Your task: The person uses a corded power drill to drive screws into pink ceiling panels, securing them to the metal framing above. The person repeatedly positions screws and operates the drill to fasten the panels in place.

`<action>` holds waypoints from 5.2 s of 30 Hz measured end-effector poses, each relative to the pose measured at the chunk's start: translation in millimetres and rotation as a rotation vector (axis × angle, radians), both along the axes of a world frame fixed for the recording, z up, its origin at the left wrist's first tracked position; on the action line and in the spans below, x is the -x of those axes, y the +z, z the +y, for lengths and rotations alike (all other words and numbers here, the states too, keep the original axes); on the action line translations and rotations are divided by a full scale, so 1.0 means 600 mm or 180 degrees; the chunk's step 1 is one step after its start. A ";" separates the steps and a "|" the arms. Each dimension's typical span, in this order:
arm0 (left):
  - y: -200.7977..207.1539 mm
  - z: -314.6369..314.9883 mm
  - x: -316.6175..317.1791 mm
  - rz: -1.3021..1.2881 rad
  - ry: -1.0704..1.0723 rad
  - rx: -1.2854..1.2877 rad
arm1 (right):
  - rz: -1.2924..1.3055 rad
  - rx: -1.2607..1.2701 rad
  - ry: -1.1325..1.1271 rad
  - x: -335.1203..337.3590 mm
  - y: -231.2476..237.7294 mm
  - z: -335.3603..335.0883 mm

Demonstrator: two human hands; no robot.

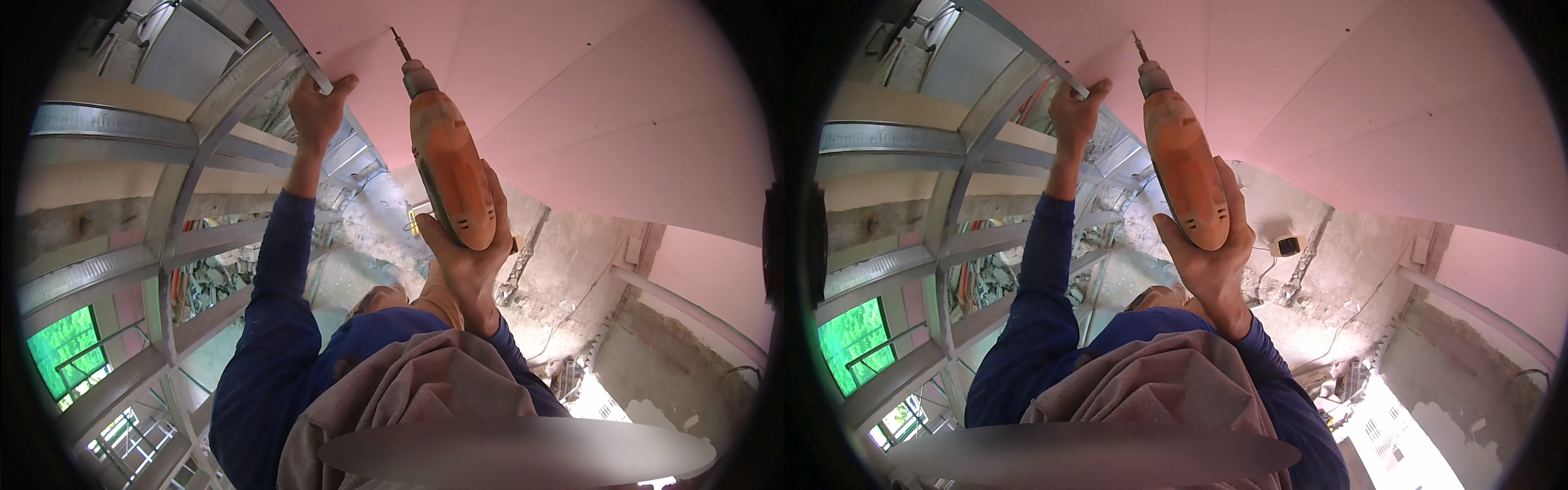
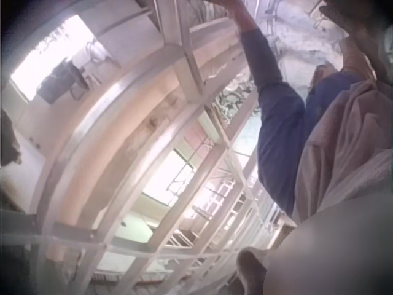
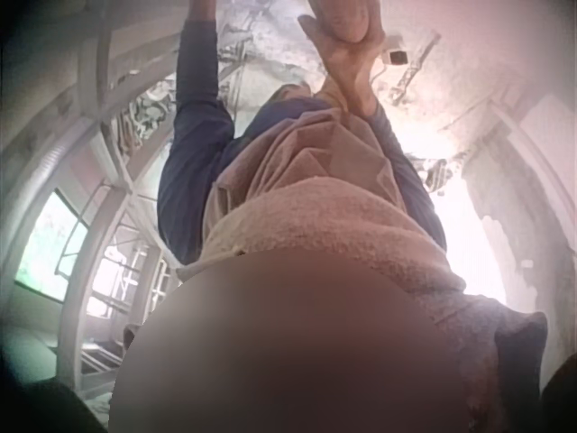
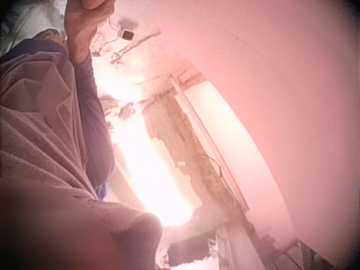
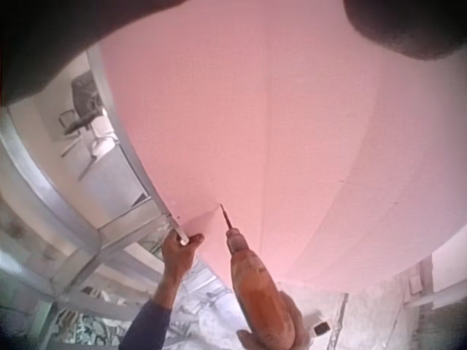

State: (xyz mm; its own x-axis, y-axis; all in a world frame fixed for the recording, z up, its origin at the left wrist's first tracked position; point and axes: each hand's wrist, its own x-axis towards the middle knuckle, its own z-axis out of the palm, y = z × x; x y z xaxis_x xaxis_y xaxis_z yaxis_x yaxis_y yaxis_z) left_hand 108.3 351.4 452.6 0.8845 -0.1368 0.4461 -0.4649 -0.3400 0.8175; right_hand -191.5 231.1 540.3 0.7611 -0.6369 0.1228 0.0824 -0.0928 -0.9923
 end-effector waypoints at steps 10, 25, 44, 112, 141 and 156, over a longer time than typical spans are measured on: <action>-0.022 0.001 -0.011 0.0110 0.0067 -0.0018 | 0.0016 0.0069 -0.0091 -0.002 0.000 0.008; -0.019 0.001 -0.006 0.0101 0.0123 -0.0131 | -0.0046 0.0675 -0.0104 -0.007 -0.003 0.011; -0.016 0.002 -0.003 0.0059 0.0132 -0.0115 | 0.0018 0.1670 -0.0184 -0.018 -0.017 -0.002; -0.003 0.005 0.009 0.0118 0.0162 -0.0221 | 0.0862 0.3110 -0.0128 -0.031 0.013 -0.036; 0.091 -0.189 0.072 -0.0370 0.1791 -0.0103 | 0.0805 -0.0089 0.0323 0.188 -0.060 -0.219; 0.014 -0.219 0.178 0.3613 -0.1858 0.2753 | 0.0581 -0.0409 0.0021 0.192 -0.018 -0.186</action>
